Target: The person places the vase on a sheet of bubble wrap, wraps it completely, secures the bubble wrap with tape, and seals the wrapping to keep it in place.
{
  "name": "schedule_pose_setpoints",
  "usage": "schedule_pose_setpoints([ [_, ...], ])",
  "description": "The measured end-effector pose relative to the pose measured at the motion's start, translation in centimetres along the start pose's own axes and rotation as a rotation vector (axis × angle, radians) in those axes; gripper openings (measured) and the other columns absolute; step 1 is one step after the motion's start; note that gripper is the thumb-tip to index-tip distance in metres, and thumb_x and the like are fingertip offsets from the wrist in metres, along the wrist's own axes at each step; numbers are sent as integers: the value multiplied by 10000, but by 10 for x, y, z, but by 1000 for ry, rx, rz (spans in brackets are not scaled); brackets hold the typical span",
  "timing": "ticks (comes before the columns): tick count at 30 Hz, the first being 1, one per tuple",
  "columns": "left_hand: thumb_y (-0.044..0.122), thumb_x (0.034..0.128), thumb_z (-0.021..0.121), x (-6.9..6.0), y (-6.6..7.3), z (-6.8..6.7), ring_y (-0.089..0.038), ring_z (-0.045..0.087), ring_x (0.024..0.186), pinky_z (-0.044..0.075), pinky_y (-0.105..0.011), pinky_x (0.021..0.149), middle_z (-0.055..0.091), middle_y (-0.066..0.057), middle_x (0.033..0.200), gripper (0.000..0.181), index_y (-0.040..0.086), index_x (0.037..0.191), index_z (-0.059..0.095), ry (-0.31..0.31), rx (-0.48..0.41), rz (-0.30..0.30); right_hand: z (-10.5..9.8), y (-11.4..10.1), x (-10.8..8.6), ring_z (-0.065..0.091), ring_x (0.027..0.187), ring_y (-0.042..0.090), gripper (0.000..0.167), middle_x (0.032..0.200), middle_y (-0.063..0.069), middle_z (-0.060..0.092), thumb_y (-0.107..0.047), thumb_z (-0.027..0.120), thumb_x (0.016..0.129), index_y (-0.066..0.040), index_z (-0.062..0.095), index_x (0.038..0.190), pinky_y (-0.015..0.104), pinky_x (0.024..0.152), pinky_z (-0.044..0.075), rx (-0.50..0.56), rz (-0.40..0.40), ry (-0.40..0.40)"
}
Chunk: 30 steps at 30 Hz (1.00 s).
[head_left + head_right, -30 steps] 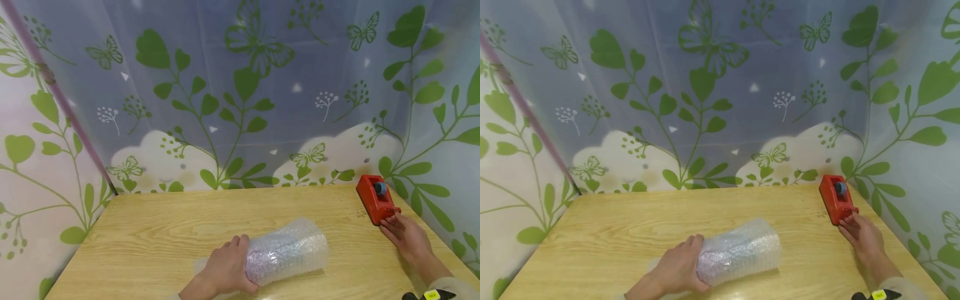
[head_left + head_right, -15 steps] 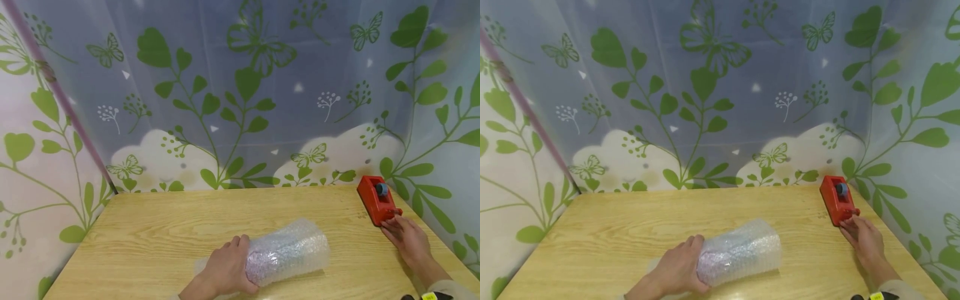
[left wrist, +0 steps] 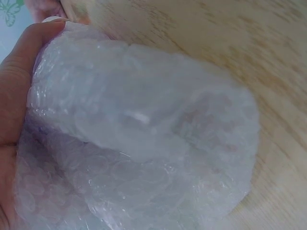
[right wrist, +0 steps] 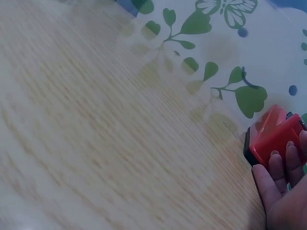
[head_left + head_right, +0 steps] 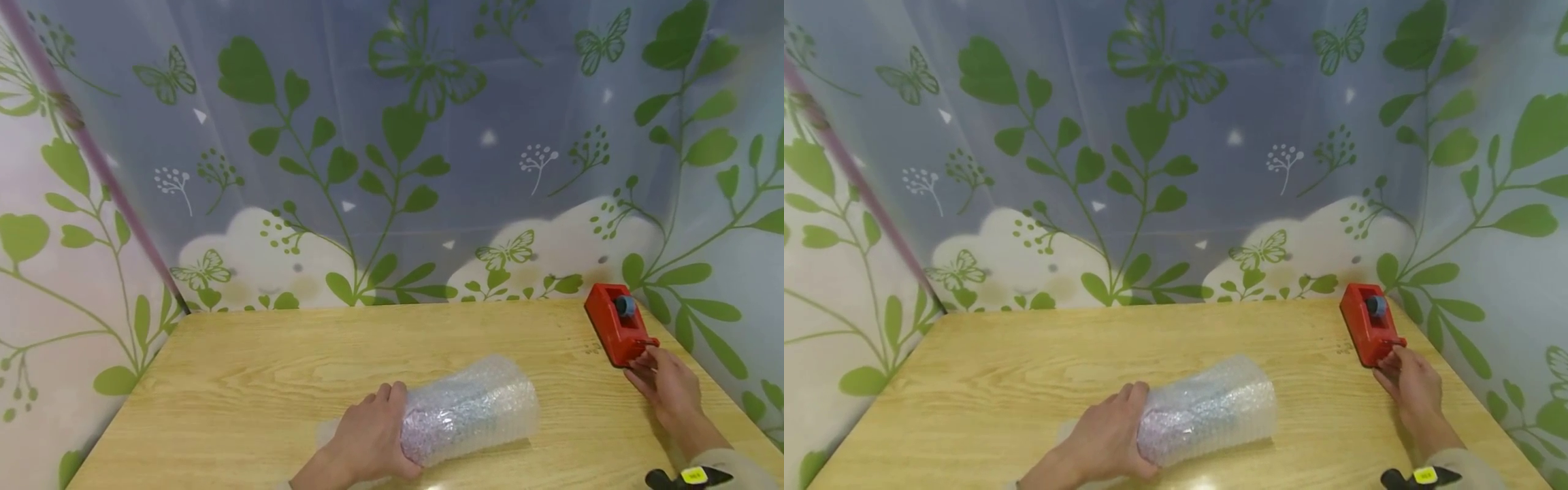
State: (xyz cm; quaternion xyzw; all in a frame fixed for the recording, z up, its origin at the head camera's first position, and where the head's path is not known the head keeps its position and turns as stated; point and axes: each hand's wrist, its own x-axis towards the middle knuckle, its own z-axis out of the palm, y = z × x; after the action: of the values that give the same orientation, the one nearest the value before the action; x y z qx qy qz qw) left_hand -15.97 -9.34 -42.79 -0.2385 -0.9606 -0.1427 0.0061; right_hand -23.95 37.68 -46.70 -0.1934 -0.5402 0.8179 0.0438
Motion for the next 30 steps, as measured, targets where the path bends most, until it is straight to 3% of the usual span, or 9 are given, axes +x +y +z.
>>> schedule_pose_setpoints([
  [6,512,542,804,0,2,-3,-100,396,593,360,-245,455,383,38,791,727,107,993,403,2,-17,12,1,0,-5,623,748,77,196,871,-44,552,-283,511,983,-138,605,890,270,657,549,-56,-49,41],
  [12,486,544,810,1,0,-6,-116,401,575,360,-252,444,391,31,790,717,103,1003,413,-18,-35,-14,9,6,0,657,673,78,245,728,-39,615,-153,465,959,-117,620,774,247,631,544,-109,-37,105],
  [14,480,549,807,1,0,-5,-119,403,577,361,-254,446,393,29,793,716,98,1012,417,-34,-47,-15,6,9,0,658,676,68,259,726,-46,616,-138,430,956,-94,602,768,237,644,541,-149,-29,83],
  [18,479,565,801,-1,0,-3,-124,392,570,359,-256,442,379,30,786,699,102,1006,410,-62,-48,-11,-4,14,-3,676,762,98,289,799,-19,653,-169,403,1002,-97,624,829,272,709,541,-78,-39,-70],
  [21,476,561,799,-2,-1,-2,-122,383,569,356,-252,440,369,30,782,695,108,997,401,-53,-37,-3,-9,15,-6,684,835,136,240,866,21,686,-198,470,1002,-102,653,881,299,754,535,-11,-65,-207],
  [26,485,550,799,-1,-1,-2,-114,383,569,350,-246,432,371,32,780,705,108,992,401,-28,-28,14,-6,16,-16,671,872,138,196,937,13,693,-232,473,1008,-122,633,984,280,762,535,-116,-130,-404],
  [30,504,544,804,3,0,-2,-111,385,567,349,-244,425,374,31,777,725,109,995,398,-17,-13,27,7,15,-32,648,905,139,315,1006,-3,670,-201,325,1054,-125,630,1062,274,781,525,-143,-150,-644],
])
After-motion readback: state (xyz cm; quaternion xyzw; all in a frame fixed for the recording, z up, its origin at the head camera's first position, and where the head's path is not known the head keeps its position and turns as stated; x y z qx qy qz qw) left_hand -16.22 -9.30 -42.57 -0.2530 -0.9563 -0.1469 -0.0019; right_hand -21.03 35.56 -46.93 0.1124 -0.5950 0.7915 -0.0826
